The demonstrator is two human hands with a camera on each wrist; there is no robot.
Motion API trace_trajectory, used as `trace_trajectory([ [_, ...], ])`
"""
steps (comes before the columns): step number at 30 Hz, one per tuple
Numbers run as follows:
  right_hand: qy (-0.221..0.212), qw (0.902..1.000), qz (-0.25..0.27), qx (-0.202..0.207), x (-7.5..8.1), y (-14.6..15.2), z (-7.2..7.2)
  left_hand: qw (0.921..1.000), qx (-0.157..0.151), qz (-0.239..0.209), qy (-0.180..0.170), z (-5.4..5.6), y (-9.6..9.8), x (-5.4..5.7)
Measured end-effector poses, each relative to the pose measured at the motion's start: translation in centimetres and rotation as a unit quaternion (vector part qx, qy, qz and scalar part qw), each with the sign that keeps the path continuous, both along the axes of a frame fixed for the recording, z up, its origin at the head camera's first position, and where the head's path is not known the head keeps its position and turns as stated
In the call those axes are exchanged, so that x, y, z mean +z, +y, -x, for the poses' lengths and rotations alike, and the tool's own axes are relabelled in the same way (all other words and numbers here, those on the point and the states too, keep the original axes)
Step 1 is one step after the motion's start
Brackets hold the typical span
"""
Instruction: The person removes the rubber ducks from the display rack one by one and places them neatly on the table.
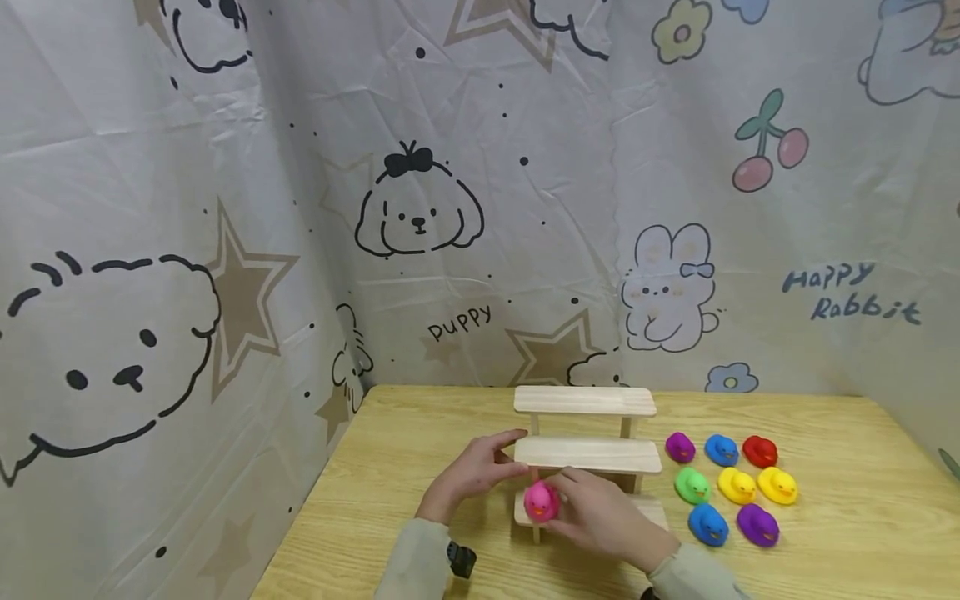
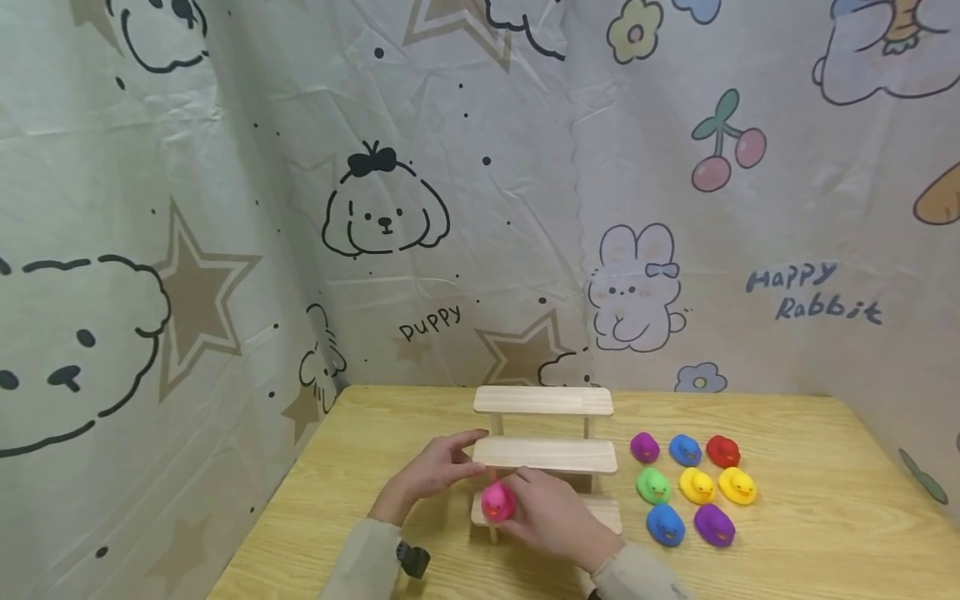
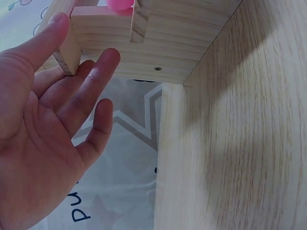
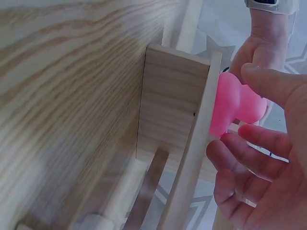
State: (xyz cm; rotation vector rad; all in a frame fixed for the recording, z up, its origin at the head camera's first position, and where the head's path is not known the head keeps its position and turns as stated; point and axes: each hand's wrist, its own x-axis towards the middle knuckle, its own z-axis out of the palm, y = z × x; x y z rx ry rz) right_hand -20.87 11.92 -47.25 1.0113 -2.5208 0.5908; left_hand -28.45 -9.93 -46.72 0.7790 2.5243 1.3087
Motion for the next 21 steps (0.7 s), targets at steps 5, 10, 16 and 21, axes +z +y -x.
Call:
trace_trajectory([
  [5,-0.005,0.9999,-0.005,-0.011,-0.03,-0.44,0.01,1.0000,0.001,0.003,-0.003,-0.06,0.02,0.16],
  [10,0.001,0.9998,-0.001,-0.020,-0.22,-0.75,0.01,1.0000,0.004,0.007,-0.003,-0.10,0.01,0.14],
  [16,0.016,0.9995,0.000,-0.027,-0.39,-0.93,0.15,1.0000,0.002,0.004,0.000,-0.11,0.01,0.13],
  [21,0.019,0.9994,-0.002,-0.029,-0.48,-0.96,0.19,1.0000,-0.002,-0.006,-0.005,-0.04,0.10,-0.03],
])
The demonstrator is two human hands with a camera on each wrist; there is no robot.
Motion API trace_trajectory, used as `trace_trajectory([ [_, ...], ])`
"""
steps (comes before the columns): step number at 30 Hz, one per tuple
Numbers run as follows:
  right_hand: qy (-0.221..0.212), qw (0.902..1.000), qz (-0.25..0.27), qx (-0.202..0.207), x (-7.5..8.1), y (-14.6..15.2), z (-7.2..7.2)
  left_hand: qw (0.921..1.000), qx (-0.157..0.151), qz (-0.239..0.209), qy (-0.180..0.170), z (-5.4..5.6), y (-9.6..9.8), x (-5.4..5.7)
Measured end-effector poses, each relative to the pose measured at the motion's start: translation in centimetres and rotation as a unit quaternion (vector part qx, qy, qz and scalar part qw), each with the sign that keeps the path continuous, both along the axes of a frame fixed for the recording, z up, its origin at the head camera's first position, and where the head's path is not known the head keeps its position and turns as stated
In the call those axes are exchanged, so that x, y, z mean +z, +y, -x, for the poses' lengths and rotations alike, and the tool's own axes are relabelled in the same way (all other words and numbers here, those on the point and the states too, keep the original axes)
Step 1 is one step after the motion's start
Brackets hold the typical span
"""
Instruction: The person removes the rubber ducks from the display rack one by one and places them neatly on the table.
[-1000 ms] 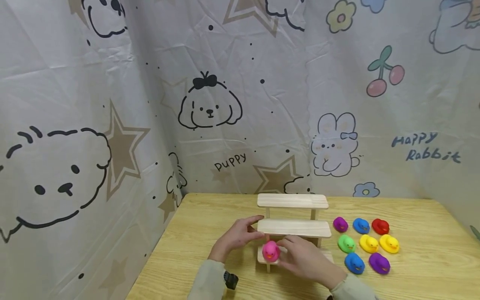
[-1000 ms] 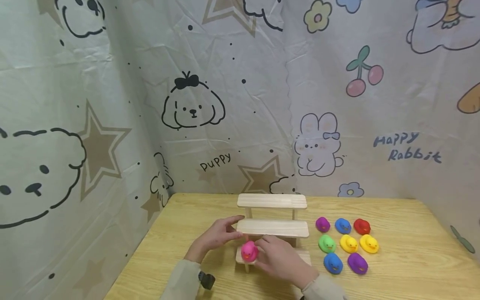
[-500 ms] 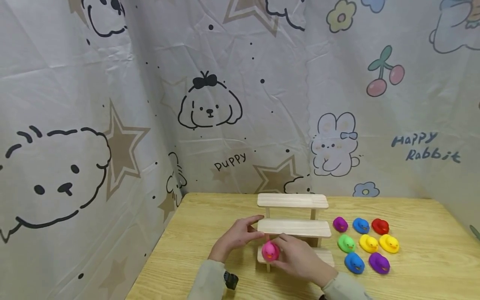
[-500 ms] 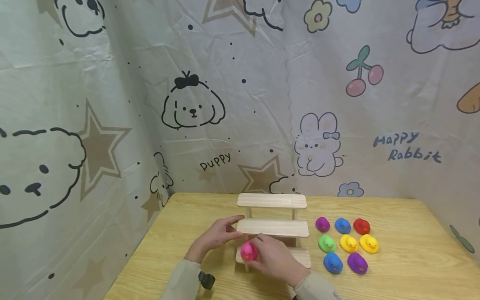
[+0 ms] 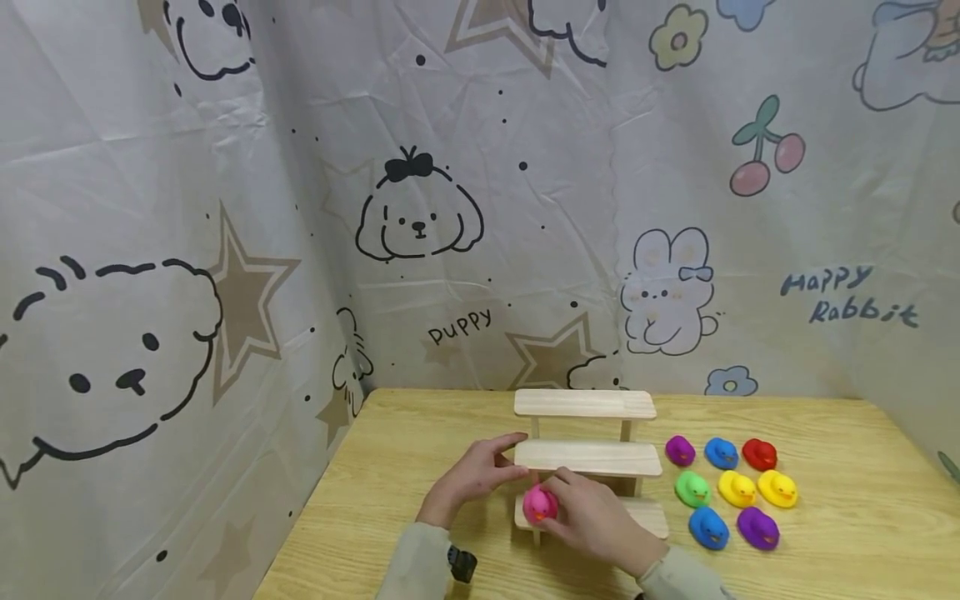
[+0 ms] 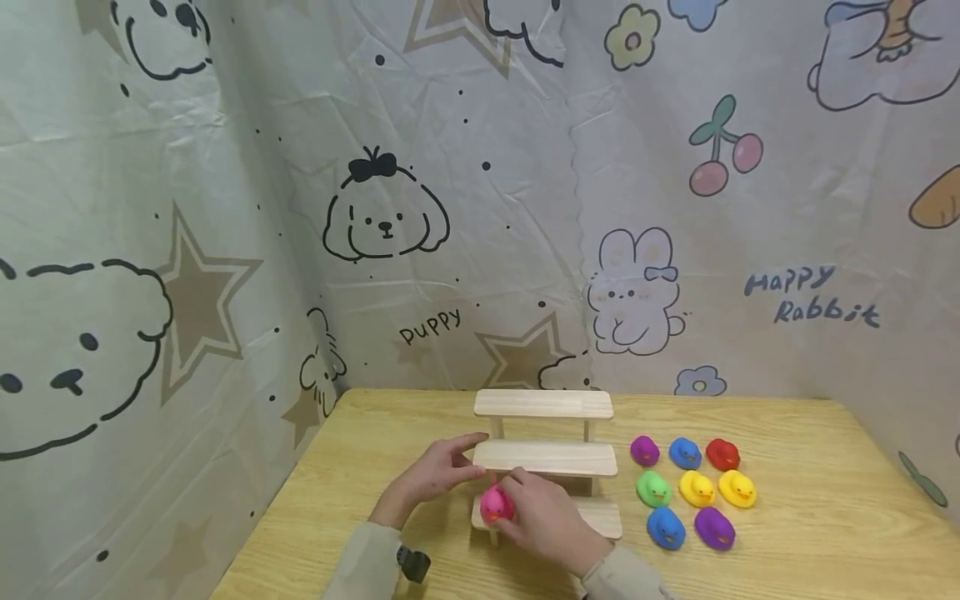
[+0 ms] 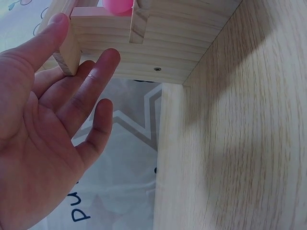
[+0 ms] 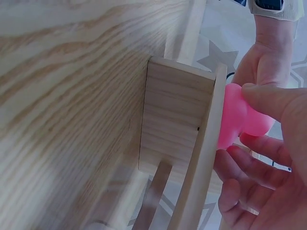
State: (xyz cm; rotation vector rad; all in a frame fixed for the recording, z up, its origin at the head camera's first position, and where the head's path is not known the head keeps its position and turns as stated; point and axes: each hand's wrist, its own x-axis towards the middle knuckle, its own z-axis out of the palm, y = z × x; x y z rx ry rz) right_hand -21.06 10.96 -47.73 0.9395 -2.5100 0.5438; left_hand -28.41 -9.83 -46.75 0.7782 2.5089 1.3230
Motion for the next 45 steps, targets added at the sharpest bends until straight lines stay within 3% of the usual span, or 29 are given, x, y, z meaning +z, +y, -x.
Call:
trace_trajectory([
  [12,-0.013,0.9999,0.009,0.001,0.5,1.4,-0.8,0.9999,0.007,0.009,0.009,-0.1,0.0,-0.1],
  [29,-0.034,0.9992,0.006,0.021,2.8,6.8,-2.7,0.9997,0.009,0.021,0.007,-0.3,-0.1,0.3],
  [35,-0.026,0.9992,0.031,-0.001,3.6,9.5,-3.1,0.9998,0.009,0.017,0.001,-0.3,-0.1,0.2],
  [45,0.030,0.9964,0.052,-0.061,4.3,14.9,-4.0,0.9999,0.009,0.012,0.000,-0.2,-0.1,0.1],
])
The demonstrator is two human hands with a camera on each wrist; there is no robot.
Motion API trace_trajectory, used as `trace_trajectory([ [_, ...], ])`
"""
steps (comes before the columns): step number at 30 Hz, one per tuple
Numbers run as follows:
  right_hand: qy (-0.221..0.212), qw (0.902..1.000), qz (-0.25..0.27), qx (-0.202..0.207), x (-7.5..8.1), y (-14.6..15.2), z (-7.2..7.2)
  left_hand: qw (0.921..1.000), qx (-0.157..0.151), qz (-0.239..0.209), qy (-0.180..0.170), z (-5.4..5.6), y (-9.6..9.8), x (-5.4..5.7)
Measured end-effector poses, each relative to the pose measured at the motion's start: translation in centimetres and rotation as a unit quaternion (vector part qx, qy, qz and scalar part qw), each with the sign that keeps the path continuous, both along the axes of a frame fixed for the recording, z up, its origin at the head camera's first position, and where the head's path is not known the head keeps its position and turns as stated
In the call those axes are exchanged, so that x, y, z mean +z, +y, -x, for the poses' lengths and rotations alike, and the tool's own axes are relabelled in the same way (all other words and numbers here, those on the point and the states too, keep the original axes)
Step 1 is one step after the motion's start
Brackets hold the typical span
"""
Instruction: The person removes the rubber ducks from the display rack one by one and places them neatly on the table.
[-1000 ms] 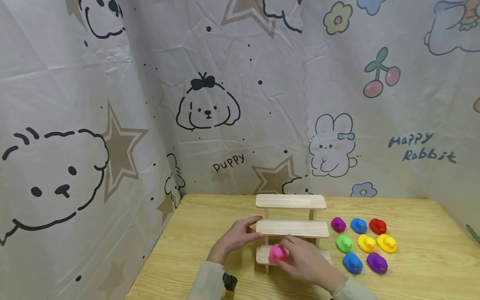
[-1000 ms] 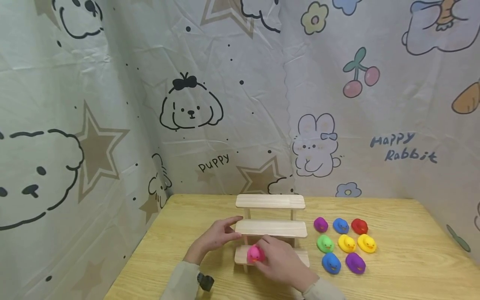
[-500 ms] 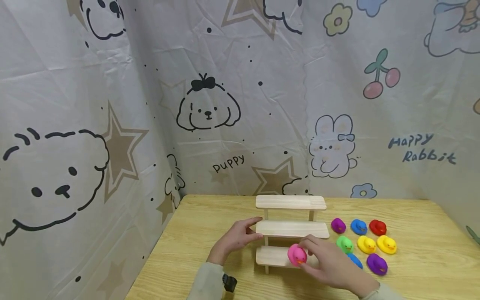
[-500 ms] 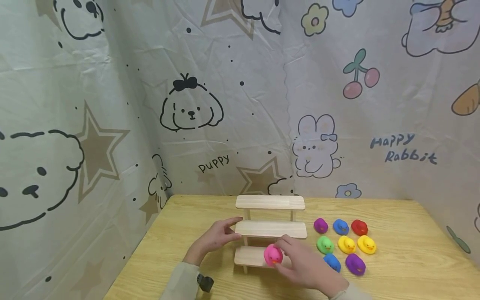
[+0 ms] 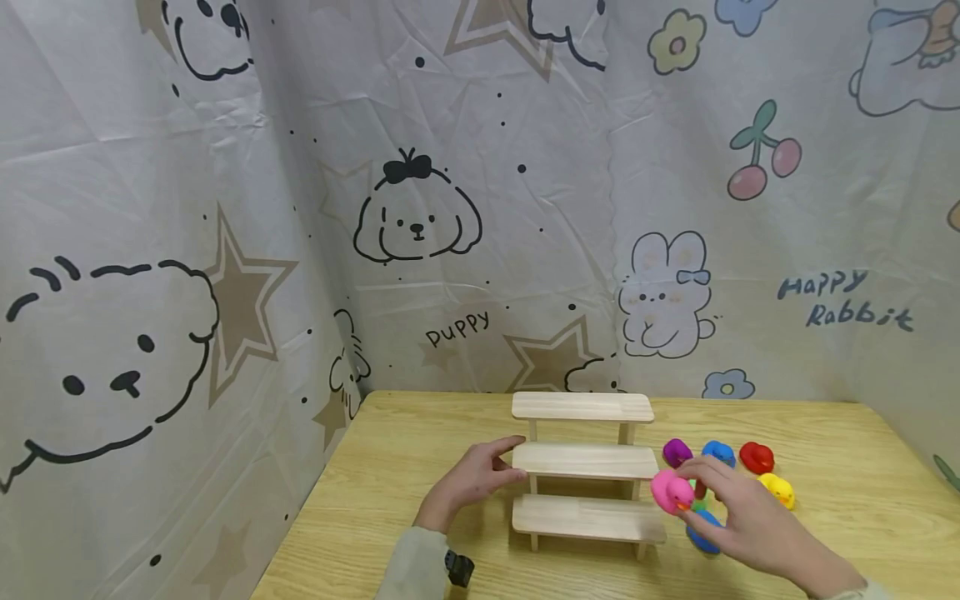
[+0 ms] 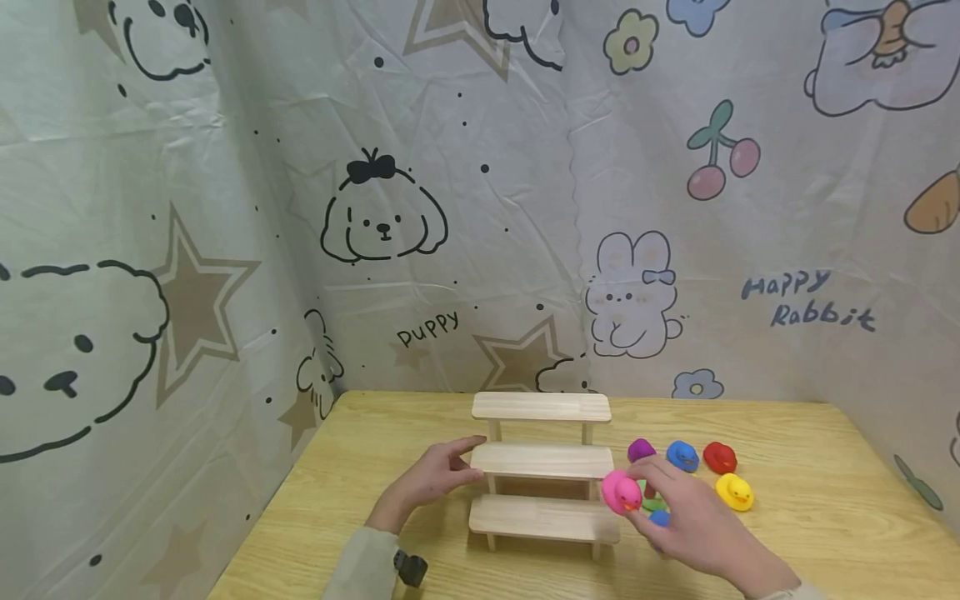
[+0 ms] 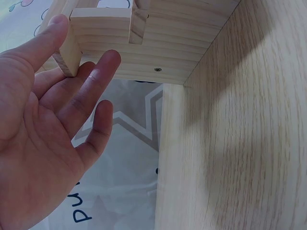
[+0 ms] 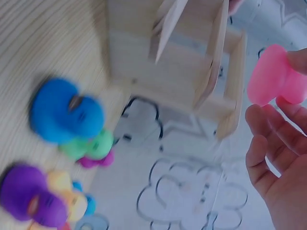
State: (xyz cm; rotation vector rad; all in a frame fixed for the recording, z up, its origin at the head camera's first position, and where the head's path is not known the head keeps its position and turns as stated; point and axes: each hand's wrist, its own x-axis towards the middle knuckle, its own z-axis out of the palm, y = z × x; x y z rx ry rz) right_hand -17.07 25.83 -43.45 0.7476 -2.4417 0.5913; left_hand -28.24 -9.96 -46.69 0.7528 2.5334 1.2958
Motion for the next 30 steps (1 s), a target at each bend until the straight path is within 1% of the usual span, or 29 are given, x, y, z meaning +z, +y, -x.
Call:
trace_trajectory([
  [5,-0.003,0.9994,0.004,-0.035,-0.5,2.8,-0.5,1.0000,-0.004,0.001,0.004,0.0,0.1,0.0],
  [9,0.014,0.9984,0.003,-0.055,-1.2,5.1,-0.3,1.0000,-0.005,0.001,0.003,0.0,0.1,0.0],
  [12,0.014,0.9972,-0.001,-0.073,-1.7,6.7,-0.1,1.0000,-0.004,0.002,0.003,0.0,0.0,0.1],
  [18,-0.017,0.9934,-0.007,-0.113,-2.6,9.1,0.4,1.0000,-0.004,0.000,0.000,0.1,0.1,0.0],
  [24,-0.046,0.9908,0.004,-0.127,-3.5,10.7,0.7,1.0000,-0.004,0.000,-0.001,0.1,0.0,-0.2],
  [27,-0.078,0.9869,0.006,-0.141,-3.8,11.4,0.6,1.0000,-0.005,-0.001,0.001,0.0,0.0,-0.2],
  [30,-0.118,0.9798,-0.001,-0.161,-4.0,12.1,0.5,1.0000,-0.007,-0.001,0.003,-0.1,0.0,-0.1],
])
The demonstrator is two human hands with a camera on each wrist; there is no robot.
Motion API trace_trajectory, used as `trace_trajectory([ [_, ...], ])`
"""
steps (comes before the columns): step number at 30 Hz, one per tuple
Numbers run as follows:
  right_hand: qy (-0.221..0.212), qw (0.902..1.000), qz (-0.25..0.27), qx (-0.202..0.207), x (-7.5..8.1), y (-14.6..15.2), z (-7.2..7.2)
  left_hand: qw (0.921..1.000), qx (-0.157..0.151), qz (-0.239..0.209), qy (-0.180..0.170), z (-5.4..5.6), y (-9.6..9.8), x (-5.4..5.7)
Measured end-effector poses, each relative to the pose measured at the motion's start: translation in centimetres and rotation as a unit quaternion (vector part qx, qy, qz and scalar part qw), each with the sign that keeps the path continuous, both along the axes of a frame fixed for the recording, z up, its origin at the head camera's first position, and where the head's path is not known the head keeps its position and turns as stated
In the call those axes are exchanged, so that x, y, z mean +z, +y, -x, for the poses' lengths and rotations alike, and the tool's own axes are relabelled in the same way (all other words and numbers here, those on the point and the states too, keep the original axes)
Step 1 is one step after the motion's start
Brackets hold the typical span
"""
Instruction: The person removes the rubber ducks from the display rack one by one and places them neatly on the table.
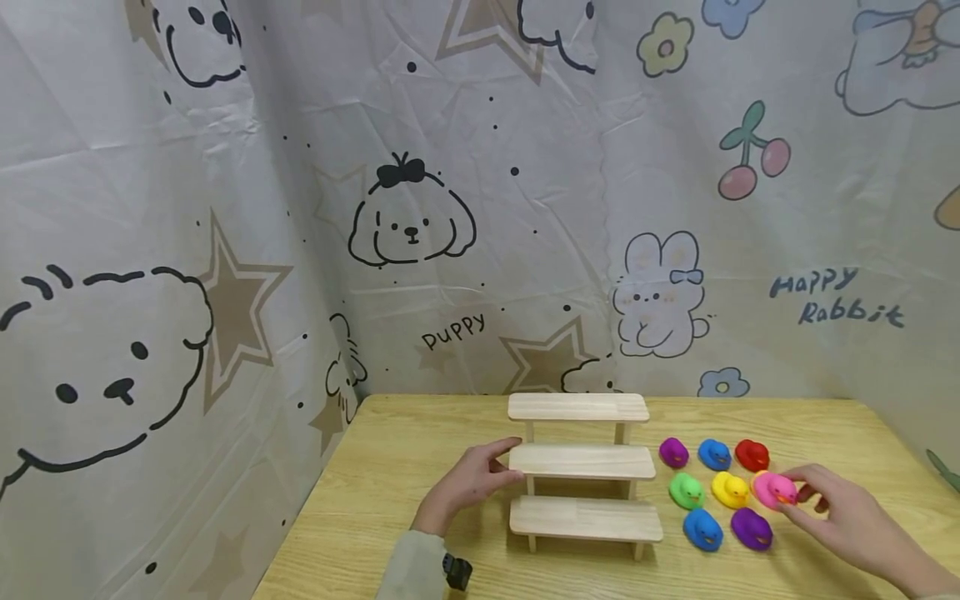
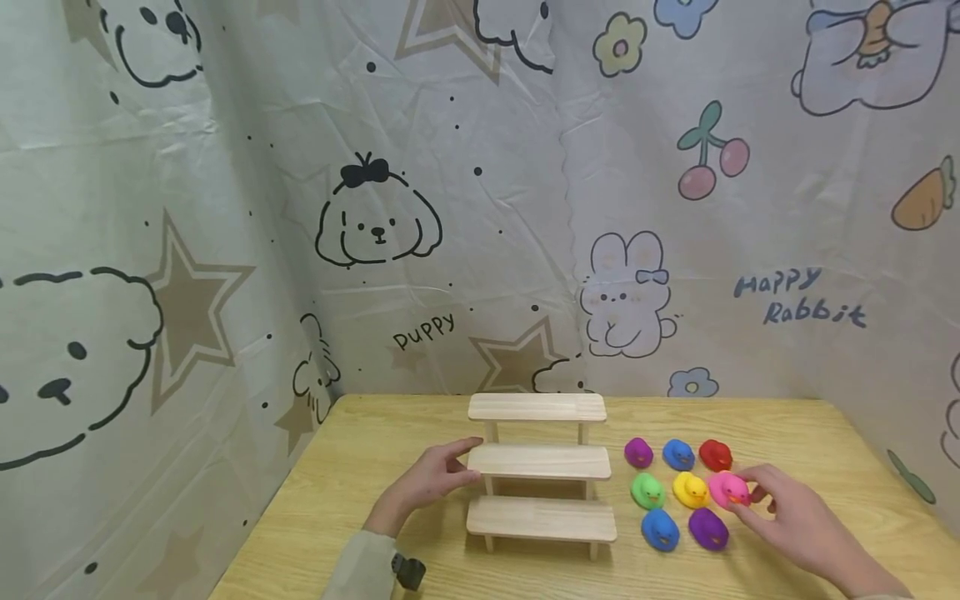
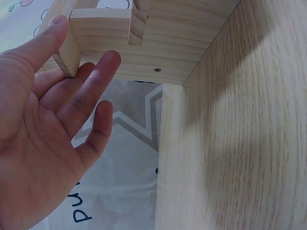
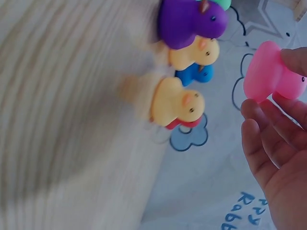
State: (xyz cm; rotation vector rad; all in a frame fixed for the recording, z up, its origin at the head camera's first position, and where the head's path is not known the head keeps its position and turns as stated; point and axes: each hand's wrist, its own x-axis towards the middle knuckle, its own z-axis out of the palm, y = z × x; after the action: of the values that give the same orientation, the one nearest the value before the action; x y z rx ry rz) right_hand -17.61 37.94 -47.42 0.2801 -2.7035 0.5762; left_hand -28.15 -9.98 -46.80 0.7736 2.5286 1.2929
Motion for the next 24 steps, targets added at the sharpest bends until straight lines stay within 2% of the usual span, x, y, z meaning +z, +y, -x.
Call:
trace_trajectory([
  [5,-0.037,0.9992,-0.006,-0.014,-0.5,0.9,-0.1,1.0000,-0.002,-0.002,0.000,-0.1,0.0,0.0],
  [14,-0.017,0.9996,-0.018,-0.010,-1.7,2.3,-0.5,1.0000,0.002,-0.002,-0.004,-0.2,0.0,0.2],
  [19,-0.052,0.9981,-0.032,-0.010,-1.9,2.6,-0.6,1.0000,0.002,-0.004,-0.007,-0.2,0.0,0.2],
  [24,-0.114,0.9923,-0.043,-0.018,-1.9,2.9,-0.5,1.0000,0.002,-0.001,-0.004,-0.1,0.0,0.2],
])
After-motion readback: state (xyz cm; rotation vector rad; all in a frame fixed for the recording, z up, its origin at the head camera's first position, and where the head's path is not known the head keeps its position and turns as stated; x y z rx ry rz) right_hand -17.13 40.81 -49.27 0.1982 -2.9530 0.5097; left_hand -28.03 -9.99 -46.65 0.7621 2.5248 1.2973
